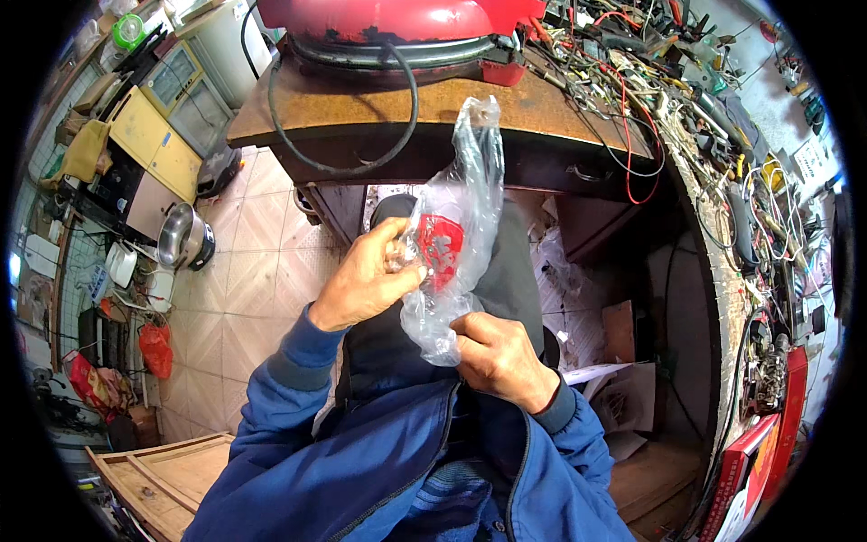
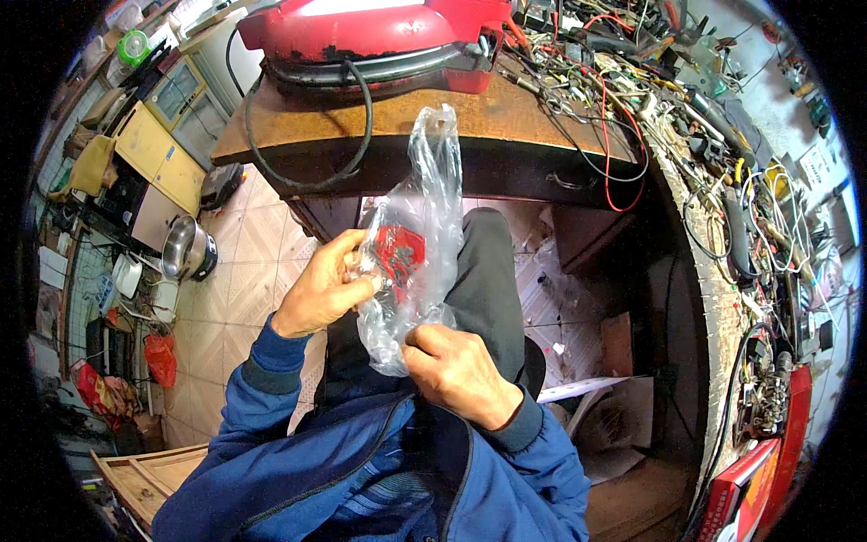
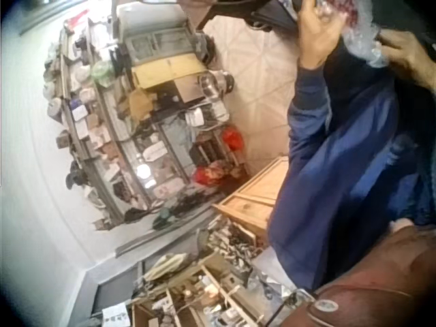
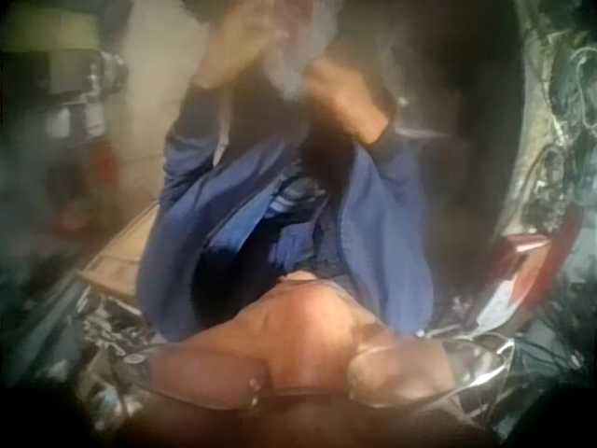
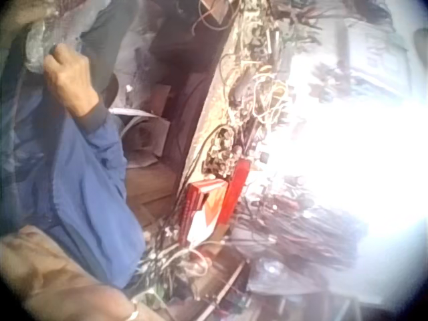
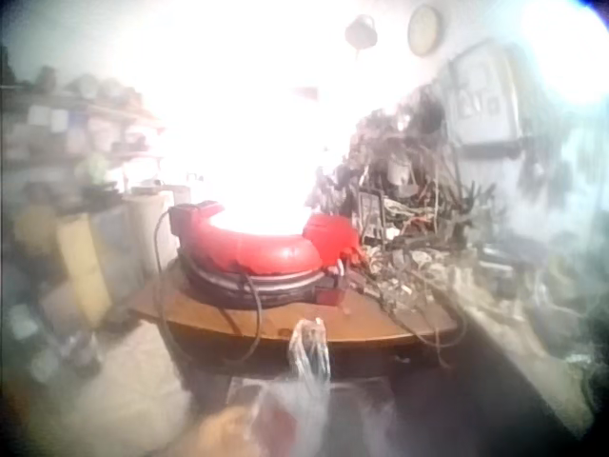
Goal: The person repairs a red electric grill by stripping wires, connecting them to the heating element, and attaching a power cord. They use pliers and a multimeter to test connections and secure the wiring inside the device.
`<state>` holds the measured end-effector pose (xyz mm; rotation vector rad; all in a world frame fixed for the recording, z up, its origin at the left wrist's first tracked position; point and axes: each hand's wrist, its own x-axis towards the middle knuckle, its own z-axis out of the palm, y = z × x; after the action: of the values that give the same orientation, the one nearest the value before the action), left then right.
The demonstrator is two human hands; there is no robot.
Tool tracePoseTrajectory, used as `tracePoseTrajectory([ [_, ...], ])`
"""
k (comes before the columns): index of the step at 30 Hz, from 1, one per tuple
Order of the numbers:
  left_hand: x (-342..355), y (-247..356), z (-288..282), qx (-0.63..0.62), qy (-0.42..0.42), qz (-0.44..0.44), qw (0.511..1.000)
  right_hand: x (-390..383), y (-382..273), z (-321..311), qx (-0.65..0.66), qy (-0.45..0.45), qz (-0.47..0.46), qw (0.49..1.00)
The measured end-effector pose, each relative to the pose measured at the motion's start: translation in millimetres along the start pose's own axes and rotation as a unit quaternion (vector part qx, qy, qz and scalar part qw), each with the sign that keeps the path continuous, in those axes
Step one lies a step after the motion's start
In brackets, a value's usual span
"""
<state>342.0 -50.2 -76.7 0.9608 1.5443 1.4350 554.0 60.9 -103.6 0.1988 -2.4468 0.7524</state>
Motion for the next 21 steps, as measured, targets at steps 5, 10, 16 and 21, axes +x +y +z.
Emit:
tracePoseTrajectory([
  [5,-12,-7,-2,-0.050,-0.043,-0.026,0.998,-8,-5,-31,0.066,-0.143,0.081,0.984],
  [10,-28,3,1,-0.024,-0.068,0.011,0.997,37,-40,-102,0.079,0.079,0.104,0.988],
  [16,-35,12,4,0.054,-0.070,0.120,0.989,78,-3,-51,0.058,0.000,0.021,0.998],
  [21,-44,22,-10,0.126,-0.073,0.106,0.984,55,-8,-61,-0.044,-0.204,0.158,0.965],
])
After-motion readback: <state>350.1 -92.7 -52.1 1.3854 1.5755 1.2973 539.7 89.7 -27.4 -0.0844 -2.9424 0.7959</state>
